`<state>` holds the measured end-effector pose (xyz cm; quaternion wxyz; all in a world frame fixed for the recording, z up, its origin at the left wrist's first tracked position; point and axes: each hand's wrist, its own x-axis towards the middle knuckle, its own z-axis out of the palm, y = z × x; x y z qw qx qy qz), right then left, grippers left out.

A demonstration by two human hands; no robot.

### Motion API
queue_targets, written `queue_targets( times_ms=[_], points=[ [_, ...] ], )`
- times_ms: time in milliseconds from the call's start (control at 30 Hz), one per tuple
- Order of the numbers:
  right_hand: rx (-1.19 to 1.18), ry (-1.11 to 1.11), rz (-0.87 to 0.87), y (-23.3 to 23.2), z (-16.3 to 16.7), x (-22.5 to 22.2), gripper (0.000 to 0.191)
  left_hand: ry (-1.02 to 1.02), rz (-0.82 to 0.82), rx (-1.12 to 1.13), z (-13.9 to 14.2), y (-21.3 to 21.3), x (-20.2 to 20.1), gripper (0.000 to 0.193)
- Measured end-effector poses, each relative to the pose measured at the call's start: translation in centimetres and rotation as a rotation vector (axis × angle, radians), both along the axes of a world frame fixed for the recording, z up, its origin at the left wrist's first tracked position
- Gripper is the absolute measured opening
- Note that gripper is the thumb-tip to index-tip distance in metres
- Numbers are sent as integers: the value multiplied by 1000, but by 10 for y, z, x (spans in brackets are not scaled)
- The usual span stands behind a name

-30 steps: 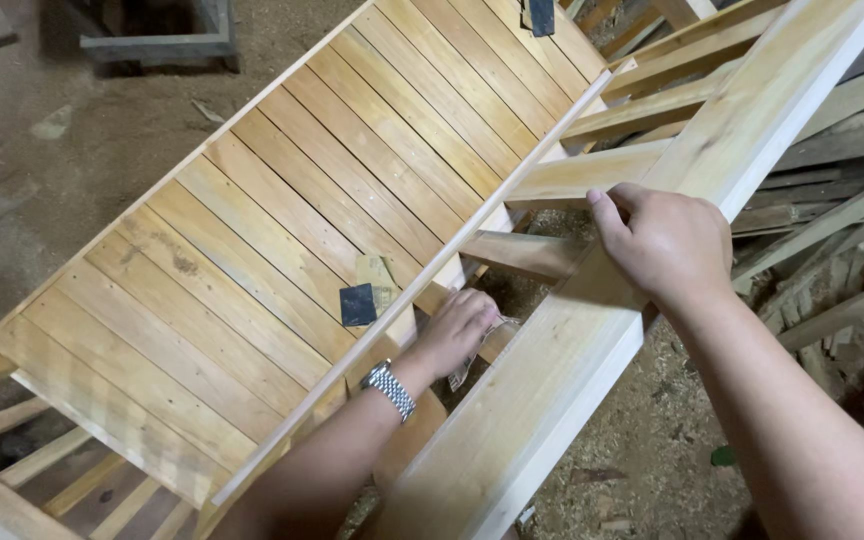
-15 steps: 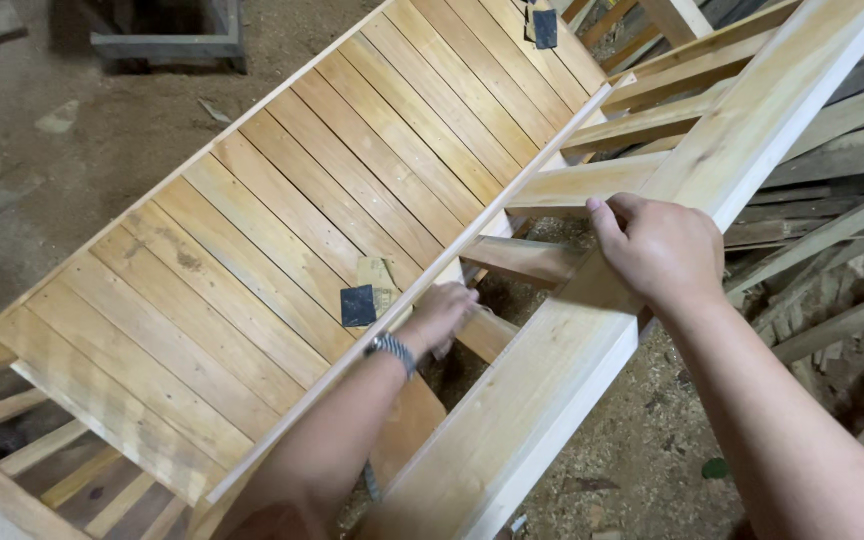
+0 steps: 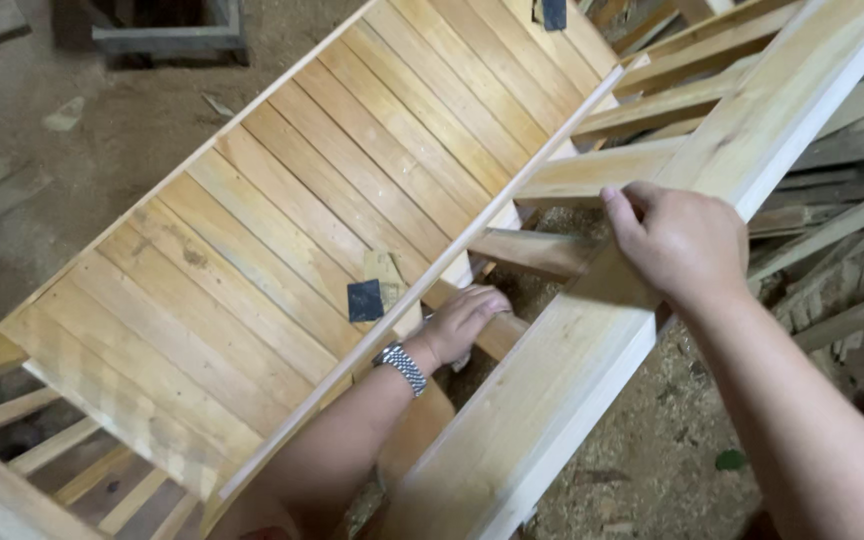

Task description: The person sands the wooden slats and rails of an unfinished bench frame, holding the frame steady with one hand while rubbing a sanding block along the wood surfaces with the other. They work along different slats and rails of the bench, moving progressively along the frame.

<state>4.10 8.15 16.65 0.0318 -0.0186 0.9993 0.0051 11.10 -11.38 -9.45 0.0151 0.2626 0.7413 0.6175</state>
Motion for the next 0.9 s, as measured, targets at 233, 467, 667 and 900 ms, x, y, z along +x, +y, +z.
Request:
queue_targets(
  times_ms=[233, 467, 667, 900],
  points=[
    [9, 27, 2, -1, 5, 4, 49, -266, 97, -146, -52, -1, -22, 36],
    [25, -11, -25, -3, 5, 1, 49, -986, 303, -437, 13, 19, -2, 82],
    [34, -2, -30, -4, 5, 1, 49, -1232, 467, -129, 23, 17, -9, 82],
    [-2, 4, -24, -3, 5, 1, 49, -1020, 409, 119, -4, 17, -2, 69]
  ],
)
